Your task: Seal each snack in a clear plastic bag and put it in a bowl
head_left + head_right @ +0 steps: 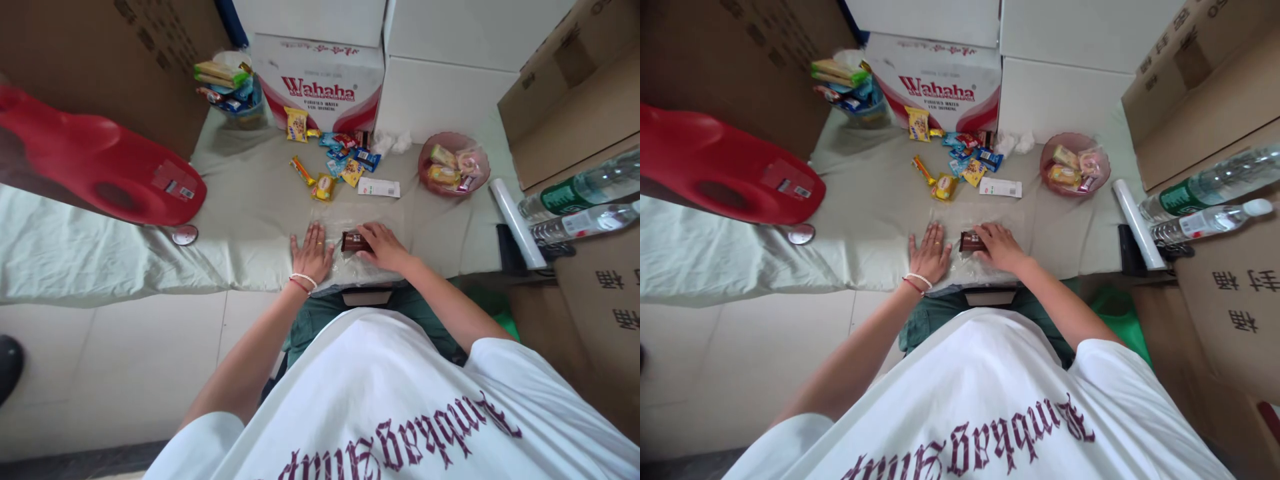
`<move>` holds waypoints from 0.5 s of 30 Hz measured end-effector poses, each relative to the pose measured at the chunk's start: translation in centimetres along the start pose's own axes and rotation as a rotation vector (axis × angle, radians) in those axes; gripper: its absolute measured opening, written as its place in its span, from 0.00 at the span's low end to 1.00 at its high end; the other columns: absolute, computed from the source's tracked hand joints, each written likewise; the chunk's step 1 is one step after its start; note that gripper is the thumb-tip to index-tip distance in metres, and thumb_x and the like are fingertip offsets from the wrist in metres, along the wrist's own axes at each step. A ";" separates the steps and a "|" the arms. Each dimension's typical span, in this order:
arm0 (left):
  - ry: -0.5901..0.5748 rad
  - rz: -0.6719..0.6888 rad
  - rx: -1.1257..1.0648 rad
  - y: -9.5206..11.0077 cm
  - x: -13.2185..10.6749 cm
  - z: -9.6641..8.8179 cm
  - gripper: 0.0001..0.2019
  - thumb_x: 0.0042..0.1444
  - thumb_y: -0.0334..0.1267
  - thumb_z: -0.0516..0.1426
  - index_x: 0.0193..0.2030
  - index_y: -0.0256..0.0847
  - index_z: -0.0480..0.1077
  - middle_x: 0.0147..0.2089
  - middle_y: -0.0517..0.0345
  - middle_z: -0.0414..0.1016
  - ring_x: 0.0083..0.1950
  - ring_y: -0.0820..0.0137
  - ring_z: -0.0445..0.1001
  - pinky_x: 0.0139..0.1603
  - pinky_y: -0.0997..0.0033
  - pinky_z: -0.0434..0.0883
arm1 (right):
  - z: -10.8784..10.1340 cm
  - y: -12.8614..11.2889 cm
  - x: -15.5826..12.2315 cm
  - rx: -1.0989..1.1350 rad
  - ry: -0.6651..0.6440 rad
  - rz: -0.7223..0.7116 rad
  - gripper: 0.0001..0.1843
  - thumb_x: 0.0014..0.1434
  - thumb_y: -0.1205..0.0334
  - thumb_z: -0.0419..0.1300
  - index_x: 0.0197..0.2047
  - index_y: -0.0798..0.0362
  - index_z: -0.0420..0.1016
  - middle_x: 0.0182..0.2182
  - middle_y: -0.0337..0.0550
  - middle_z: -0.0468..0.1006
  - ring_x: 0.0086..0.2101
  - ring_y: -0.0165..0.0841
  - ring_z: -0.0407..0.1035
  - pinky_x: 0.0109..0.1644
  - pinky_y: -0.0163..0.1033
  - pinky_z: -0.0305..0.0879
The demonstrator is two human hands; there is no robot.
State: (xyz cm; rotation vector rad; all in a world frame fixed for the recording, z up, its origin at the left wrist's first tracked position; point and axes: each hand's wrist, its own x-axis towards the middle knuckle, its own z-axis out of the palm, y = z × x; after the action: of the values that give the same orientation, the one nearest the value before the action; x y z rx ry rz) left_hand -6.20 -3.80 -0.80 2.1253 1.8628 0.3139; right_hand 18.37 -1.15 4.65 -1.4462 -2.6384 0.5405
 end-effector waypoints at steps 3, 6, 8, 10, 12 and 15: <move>-0.018 -0.022 -0.049 -0.8 0.3 -0.3 0.32 0.74 0.48 0.38 0.80 0.40 0.51 0.82 0.44 0.50 0.83 0.58 0.50 0.80 0.32 0.40 | 1.1 1.2 -4.4 0.079 0.135 -0.093 0.30 0.72 0.47 0.56 0.70 0.54 0.67 0.63 0.61 0.71 0.61 0.51 0.63 0.66 0.60 0.62; 0.028 0.012 -0.068 -1.8 0.4 -0.8 0.33 0.71 0.46 0.44 0.79 0.33 0.54 0.82 0.37 0.48 0.83 0.55 0.50 0.80 0.36 0.46 | 3.2 2.2 -9.2 0.077 0.094 -0.199 0.26 0.71 0.47 0.59 0.66 0.52 0.73 0.61 0.59 0.75 0.60 0.51 0.66 0.66 0.60 0.65; 0.086 0.072 -0.055 -2.6 0.3 -1.2 0.32 0.68 0.42 0.49 0.77 0.31 0.58 0.82 0.35 0.48 0.83 0.53 0.48 0.81 0.39 0.49 | 4.6 3.0 -11.5 0.054 0.033 -0.217 0.21 0.71 0.55 0.58 0.64 0.48 0.76 0.61 0.55 0.76 0.61 0.49 0.67 0.68 0.61 0.65; 0.096 0.182 -0.025 -3.3 0.1 -1.7 0.30 0.65 0.35 0.50 0.74 0.37 0.63 0.81 0.40 0.53 0.83 0.55 0.48 0.82 0.39 0.45 | 5.4 3.7 -12.4 0.039 0.005 -0.177 0.21 0.72 0.65 0.53 0.63 0.42 0.77 0.62 0.50 0.77 0.61 0.45 0.68 0.68 0.60 0.65; 0.017 0.319 0.003 -4.1 0.0 -2.2 0.30 0.62 0.29 0.49 0.70 0.46 0.70 0.78 0.47 0.62 0.82 0.57 0.52 0.82 0.36 0.40 | 5.4 4.1 -12.2 0.046 0.029 -0.122 0.24 0.71 0.69 0.50 0.60 0.42 0.80 0.60 0.49 0.79 0.59 0.44 0.70 0.66 0.59 0.67; -0.115 0.431 0.036 -4.9 -0.2 -2.9 0.29 0.58 0.27 0.49 0.63 0.48 0.76 0.72 0.50 0.72 0.80 0.58 0.57 0.82 0.35 0.42 | 4.0 4.1 -10.3 0.132 0.092 -0.133 0.18 0.72 0.63 0.51 0.51 0.48 0.83 0.52 0.54 0.82 0.51 0.45 0.73 0.58 0.57 0.73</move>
State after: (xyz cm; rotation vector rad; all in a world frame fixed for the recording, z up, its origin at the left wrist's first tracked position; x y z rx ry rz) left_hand -11.80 -3.24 0.19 2.5003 1.3458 0.2441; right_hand 26.37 -8.78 0.50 -1.2182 -2.5518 0.6059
